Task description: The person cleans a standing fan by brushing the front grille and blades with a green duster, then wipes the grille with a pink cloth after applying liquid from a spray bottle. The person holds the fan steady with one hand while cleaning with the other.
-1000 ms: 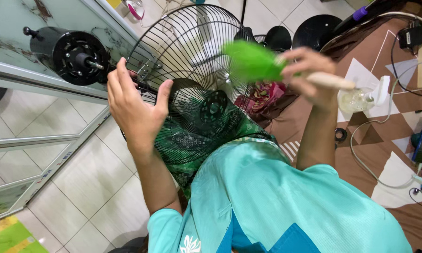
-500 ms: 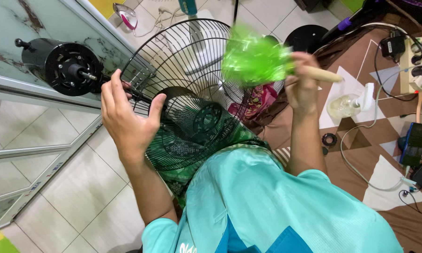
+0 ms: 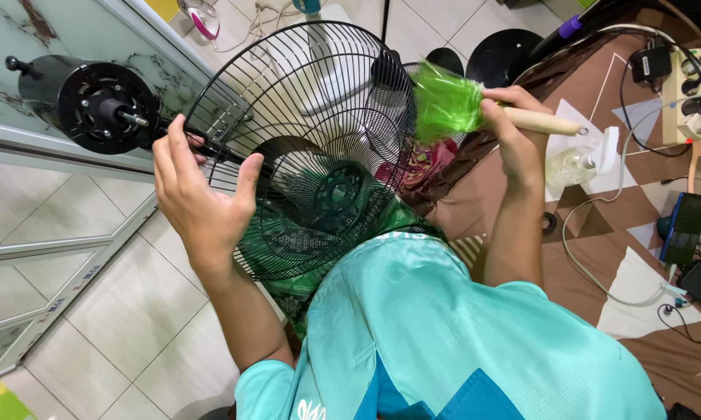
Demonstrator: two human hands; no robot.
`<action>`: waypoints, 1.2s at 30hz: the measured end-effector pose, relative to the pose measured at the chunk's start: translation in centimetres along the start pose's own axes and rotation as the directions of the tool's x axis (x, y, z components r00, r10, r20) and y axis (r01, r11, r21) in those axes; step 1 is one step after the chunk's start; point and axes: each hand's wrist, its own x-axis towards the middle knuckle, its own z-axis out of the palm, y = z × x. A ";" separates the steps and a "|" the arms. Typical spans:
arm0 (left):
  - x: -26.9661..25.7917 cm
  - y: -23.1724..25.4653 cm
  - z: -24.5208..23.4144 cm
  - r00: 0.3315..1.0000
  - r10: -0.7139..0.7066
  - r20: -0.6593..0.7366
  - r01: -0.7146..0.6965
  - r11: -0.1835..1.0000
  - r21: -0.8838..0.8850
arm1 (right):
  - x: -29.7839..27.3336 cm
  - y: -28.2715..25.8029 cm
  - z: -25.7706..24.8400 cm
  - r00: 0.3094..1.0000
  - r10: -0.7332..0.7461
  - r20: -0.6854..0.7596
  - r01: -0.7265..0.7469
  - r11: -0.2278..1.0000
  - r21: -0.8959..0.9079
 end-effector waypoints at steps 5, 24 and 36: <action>0.3 0.3 0.1 1.000 0.014 -0.003 -0.014 0.999 0.041 | 0.4 -1.8 3.4 0.995 0.045 -0.084 0.029 0.700 0.713; 0.3 0.5 0.4 1.000 0.000 -0.019 0.002 0.996 0.089 | 1.1 1.2 2.0 0.996 0.089 0.016 -0.090 0.959 0.270; 0.2 2.8 0.7 0.998 0.046 -0.037 -0.039 0.985 0.170 | 2.4 7.3 1.8 0.962 0.266 0.066 -0.264 0.830 0.491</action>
